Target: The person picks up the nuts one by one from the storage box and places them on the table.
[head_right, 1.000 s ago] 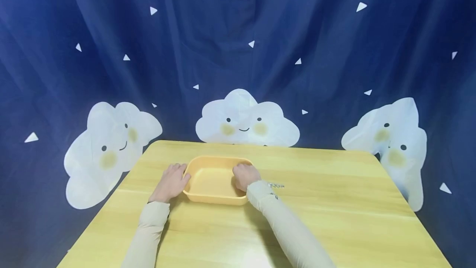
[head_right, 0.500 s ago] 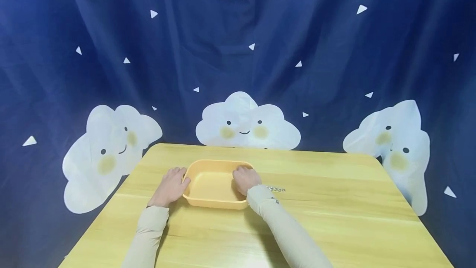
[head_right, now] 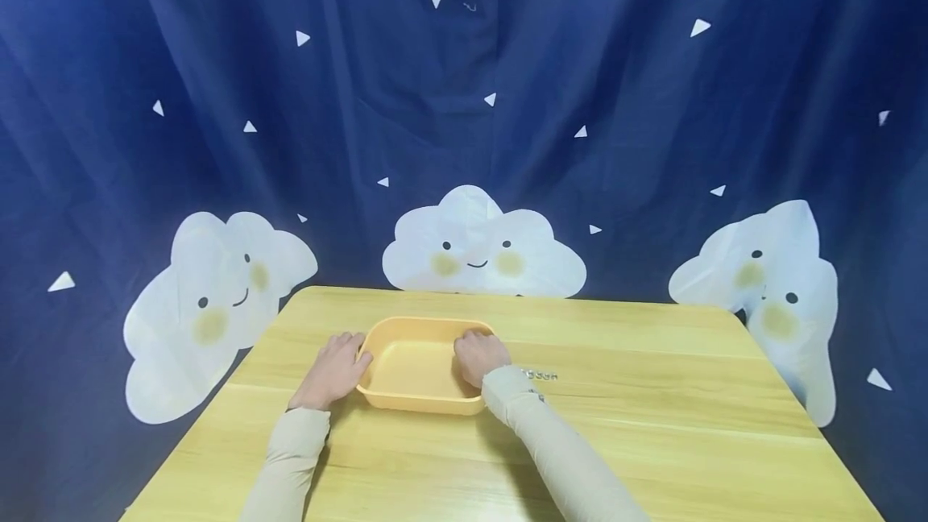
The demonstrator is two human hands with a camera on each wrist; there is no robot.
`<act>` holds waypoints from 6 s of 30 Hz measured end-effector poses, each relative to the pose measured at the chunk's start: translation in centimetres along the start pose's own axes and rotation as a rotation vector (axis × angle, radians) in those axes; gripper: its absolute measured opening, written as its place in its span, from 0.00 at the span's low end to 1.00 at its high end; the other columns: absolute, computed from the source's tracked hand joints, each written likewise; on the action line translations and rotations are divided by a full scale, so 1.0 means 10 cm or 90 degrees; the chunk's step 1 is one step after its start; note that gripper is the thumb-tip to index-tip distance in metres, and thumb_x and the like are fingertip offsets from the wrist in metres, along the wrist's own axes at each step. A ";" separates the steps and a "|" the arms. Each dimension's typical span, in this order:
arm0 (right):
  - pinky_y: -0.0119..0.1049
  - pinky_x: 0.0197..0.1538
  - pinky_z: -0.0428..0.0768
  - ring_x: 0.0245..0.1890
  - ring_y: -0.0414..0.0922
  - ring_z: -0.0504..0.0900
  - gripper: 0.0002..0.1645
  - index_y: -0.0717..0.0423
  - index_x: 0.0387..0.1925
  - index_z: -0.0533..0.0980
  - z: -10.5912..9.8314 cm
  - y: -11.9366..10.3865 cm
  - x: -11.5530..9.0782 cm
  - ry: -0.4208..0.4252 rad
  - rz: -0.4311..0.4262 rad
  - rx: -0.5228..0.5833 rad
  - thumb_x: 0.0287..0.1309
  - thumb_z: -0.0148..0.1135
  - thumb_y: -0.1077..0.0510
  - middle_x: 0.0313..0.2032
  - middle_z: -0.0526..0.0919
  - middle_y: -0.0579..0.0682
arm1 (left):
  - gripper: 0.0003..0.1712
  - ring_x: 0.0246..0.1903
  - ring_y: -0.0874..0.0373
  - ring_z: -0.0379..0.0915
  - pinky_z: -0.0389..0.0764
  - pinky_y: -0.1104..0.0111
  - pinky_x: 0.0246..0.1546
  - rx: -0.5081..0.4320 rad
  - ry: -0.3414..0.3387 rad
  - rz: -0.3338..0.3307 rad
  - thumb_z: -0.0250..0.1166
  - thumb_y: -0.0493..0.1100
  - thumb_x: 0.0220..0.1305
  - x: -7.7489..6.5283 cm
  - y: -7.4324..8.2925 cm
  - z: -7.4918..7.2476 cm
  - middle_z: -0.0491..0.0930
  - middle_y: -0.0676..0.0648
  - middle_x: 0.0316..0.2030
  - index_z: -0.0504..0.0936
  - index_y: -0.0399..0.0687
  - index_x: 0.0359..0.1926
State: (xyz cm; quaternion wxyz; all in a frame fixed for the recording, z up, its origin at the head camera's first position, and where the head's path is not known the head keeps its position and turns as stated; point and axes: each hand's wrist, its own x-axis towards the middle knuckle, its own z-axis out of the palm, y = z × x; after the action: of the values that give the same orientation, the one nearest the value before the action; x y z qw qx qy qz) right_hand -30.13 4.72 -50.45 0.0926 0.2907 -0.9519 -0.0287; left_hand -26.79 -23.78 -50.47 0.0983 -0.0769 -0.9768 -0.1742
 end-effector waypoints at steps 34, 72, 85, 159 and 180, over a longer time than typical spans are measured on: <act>0.32 0.23 0.69 0.15 0.37 0.63 0.27 0.45 0.10 0.61 -0.11 0.02 0.01 -0.020 0.019 0.162 0.53 0.65 0.66 0.12 0.63 0.40 | 0.16 0.46 0.40 0.76 0.77 0.45 0.49 -0.002 0.004 0.009 0.56 0.45 0.72 -0.01 -0.01 -0.01 0.82 0.38 0.44 0.82 0.39 0.49; 0.25 0.26 0.63 0.20 0.33 0.60 0.22 0.48 0.11 0.67 -0.47 0.20 -0.14 0.003 -0.160 0.238 0.42 0.68 0.71 0.15 0.66 0.36 | 0.15 0.45 0.41 0.76 0.77 0.45 0.48 -0.005 0.029 0.024 0.58 0.44 0.70 -0.07 0.03 -0.01 0.82 0.39 0.42 0.83 0.37 0.47; 0.25 0.26 0.63 0.20 0.33 0.61 0.21 0.47 0.09 0.66 -0.60 0.48 -0.27 0.011 -0.170 0.242 0.42 0.63 0.71 0.14 0.65 0.36 | 0.16 0.46 0.41 0.77 0.78 0.45 0.49 -0.011 0.030 0.023 0.58 0.44 0.70 -0.08 0.02 -0.01 0.83 0.38 0.44 0.83 0.37 0.49; 0.27 0.27 0.72 0.24 0.31 0.68 0.18 0.42 0.15 0.75 -0.07 0.71 -0.82 0.011 -0.086 0.202 0.51 0.69 0.65 0.24 0.75 0.36 | 0.19 0.47 0.39 0.77 0.77 0.43 0.50 -0.030 -0.011 0.006 0.53 0.47 0.72 -0.01 -0.04 0.00 0.82 0.38 0.43 0.81 0.37 0.51; 0.33 0.32 0.77 0.27 0.37 0.74 0.11 0.48 0.23 0.78 -0.60 0.68 -0.40 0.108 -0.066 0.165 0.53 0.65 0.67 0.27 0.79 0.43 | 0.20 0.53 0.37 0.78 0.78 0.42 0.55 -0.031 -0.004 0.009 0.55 0.46 0.73 0.01 -0.02 -0.04 0.84 0.36 0.51 0.81 0.36 0.55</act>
State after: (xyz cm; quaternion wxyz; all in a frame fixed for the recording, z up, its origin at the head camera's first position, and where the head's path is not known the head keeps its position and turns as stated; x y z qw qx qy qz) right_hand -29.46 12.59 -44.50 0.1329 0.3506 -0.9200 0.1139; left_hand -26.86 -24.13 -50.18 0.0944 -0.0869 -0.9720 -0.1970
